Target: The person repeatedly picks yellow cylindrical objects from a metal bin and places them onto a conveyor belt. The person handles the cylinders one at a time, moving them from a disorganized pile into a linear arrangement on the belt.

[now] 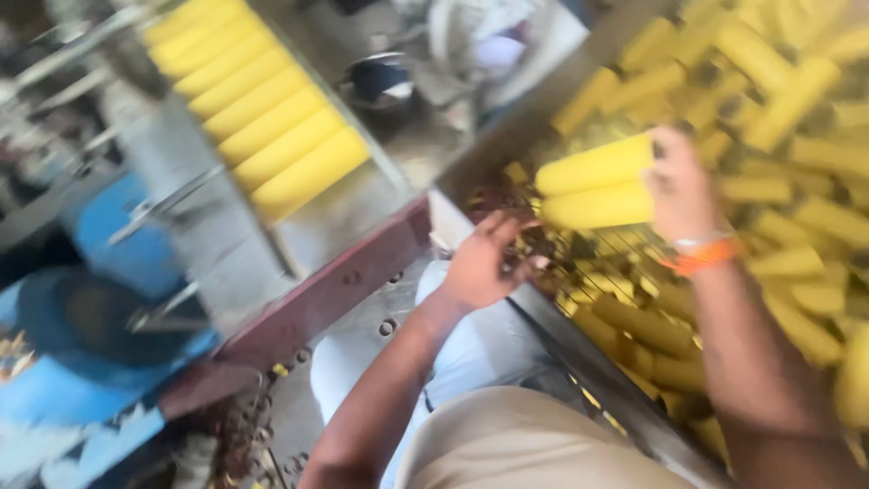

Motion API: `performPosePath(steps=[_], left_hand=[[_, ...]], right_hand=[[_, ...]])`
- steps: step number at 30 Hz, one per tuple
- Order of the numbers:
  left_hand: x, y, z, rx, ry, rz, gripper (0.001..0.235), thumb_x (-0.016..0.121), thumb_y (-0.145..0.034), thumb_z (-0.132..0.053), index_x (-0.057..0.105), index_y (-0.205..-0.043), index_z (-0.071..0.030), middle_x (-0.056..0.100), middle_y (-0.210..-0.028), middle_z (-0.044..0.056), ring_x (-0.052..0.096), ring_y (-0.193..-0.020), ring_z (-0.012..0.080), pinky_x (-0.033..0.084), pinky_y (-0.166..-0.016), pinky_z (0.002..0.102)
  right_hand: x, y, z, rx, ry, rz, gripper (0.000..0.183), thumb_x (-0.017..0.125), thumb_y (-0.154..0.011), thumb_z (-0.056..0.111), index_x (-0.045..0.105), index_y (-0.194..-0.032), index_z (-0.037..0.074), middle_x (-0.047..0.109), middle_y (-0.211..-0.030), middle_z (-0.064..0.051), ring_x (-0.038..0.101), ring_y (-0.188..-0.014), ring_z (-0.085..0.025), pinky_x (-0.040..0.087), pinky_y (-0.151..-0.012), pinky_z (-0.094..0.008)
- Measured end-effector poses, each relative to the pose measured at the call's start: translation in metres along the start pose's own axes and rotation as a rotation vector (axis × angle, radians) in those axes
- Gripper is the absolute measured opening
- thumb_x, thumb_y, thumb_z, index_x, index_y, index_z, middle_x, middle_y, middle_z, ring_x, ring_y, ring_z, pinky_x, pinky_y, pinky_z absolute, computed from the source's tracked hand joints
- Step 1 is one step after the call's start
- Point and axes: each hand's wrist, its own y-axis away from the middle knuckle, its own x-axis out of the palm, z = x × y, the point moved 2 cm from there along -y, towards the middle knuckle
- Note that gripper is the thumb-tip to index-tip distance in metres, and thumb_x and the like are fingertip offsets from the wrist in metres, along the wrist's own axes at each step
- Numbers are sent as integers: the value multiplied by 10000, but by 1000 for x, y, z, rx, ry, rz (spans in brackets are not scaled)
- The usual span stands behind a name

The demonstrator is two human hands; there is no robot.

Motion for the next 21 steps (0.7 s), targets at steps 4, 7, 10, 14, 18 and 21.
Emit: performPosePath(steps=[4, 7, 10, 14, 18, 21], left_hand=[[-31, 21, -7, 43, -16, -215, 481, 770, -893, -285, 617, -1299, -80, 624, -1326, 134, 621, -1222, 372, 513, -1036, 441], [-57, 36, -3, 58, -22, -343, 373, 737, -915, -237, 646, -1235, -69, 652, -1240, 137, 641, -1143, 367, 523, -988, 438], [-76, 54, 6, -10, -69, -446, 166, 690, -975, -193, 683, -1095, -79, 703, -1091, 114, 679, -1050, 350, 544, -931, 429], [-99, 74, 22, -159, -194, -575, 114, 690, -975, -155, 670, -978, -43, 671, -933, 156, 653, -915, 392, 533, -812, 455], [-117, 87, 28, -171, -213, -681, 129, 709, -954, -184, 685, -989, -62, 676, -938, 127, 659, -892, 364, 543, -790, 442], [-130, 92, 28, -149, -257, -726, 206, 739, -927, -221, 670, -1042, -64, 688, -1057, 121, 657, -983, 358, 540, -853, 439]], right_hand=[[-27, -63, 70, 298, -818, -94, 484, 596, -1008, -37, 530, -1482, 36, 665, -1340, -97, 672, -1203, -188, 543, -1073, -319], [1, -101, 100, 294, -1114, -55, 467, 594, -1027, -79, 560, -1483, 16, 674, -1316, -123, 677, -1188, -178, 556, -1097, -314], [50, -116, 113, 354, -1195, 23, 442, 589, -1012, -100, 580, -1445, -12, 689, -1264, -113, 679, -1114, -165, 559, -1018, -305], [107, -133, 132, 379, -1150, 147, 425, 608, -985, -67, 587, -1404, 2, 719, -1124, -98, 686, -985, -145, 561, -910, -283], [129, -143, 157, 246, -862, 133, 377, 601, -1002, -42, 592, -1377, -8, 713, -1107, -94, 675, -965, -131, 543, -854, -259], [137, -150, 168, 240, -799, 177, 369, 603, -980, -35, 621, -1347, 5, 715, -1073, -101, 666, -919, -130, 538, -805, -254]])
